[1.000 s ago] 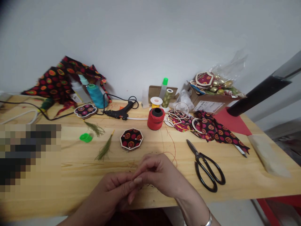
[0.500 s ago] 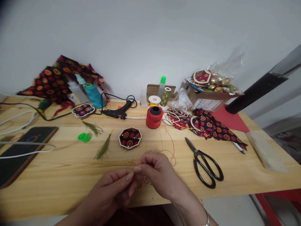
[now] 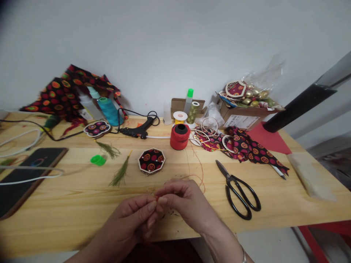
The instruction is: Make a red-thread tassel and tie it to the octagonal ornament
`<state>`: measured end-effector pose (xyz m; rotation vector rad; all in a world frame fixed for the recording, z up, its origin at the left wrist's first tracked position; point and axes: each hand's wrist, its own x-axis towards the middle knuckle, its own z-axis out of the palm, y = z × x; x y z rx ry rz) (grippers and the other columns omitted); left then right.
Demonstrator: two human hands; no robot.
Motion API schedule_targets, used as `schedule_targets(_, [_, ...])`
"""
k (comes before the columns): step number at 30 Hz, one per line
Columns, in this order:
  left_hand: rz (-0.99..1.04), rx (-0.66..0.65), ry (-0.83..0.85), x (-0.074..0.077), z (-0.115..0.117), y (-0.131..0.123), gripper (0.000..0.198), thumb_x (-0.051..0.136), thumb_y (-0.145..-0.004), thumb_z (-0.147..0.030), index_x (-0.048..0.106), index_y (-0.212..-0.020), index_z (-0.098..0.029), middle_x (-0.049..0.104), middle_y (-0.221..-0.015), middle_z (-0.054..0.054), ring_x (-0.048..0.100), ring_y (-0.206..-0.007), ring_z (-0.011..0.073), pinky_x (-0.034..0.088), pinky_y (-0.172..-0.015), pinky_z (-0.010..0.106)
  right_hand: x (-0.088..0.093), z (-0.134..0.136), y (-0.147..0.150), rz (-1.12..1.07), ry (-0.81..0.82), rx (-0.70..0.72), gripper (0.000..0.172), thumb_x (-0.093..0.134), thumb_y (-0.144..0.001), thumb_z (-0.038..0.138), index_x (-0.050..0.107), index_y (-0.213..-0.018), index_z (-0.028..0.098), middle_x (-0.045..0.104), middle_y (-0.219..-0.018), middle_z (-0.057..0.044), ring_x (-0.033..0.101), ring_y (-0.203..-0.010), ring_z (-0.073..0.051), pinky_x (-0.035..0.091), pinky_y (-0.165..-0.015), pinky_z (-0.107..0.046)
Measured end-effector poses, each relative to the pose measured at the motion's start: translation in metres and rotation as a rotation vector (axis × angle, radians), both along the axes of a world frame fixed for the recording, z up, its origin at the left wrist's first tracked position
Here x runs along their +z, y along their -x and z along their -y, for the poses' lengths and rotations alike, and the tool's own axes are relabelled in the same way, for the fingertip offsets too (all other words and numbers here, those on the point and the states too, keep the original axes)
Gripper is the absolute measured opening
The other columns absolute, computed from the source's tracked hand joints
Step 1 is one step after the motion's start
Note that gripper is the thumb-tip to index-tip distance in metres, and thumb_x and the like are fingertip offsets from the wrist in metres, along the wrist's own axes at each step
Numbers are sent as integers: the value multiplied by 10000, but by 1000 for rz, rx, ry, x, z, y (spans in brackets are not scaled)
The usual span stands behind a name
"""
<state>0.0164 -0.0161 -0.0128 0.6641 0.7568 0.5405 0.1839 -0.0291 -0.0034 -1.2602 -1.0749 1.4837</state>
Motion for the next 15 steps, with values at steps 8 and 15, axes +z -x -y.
schedule_targets(8, [-16,-20,-22,-2,1,0,262,691,-798,-376,711,-714,-128,482,-510,-49,305,-426,56,219,-423,199,3,0,10,165,-64,-36,138,661,-739,203,632,-609,166,540,-606,33,490,-599,-117,378,-568,-235])
schedule_targets(15, [-23,13,-5,-3,0,2,251,688,-802,-368,710,-718,-133,483,-528,-47,296,-436,58,193,-424,198,3,-1,7,188,-13,-47,173,595,-783,271,663,-671,158,606,-645,1,521,-643,-136,391,-626,-260])
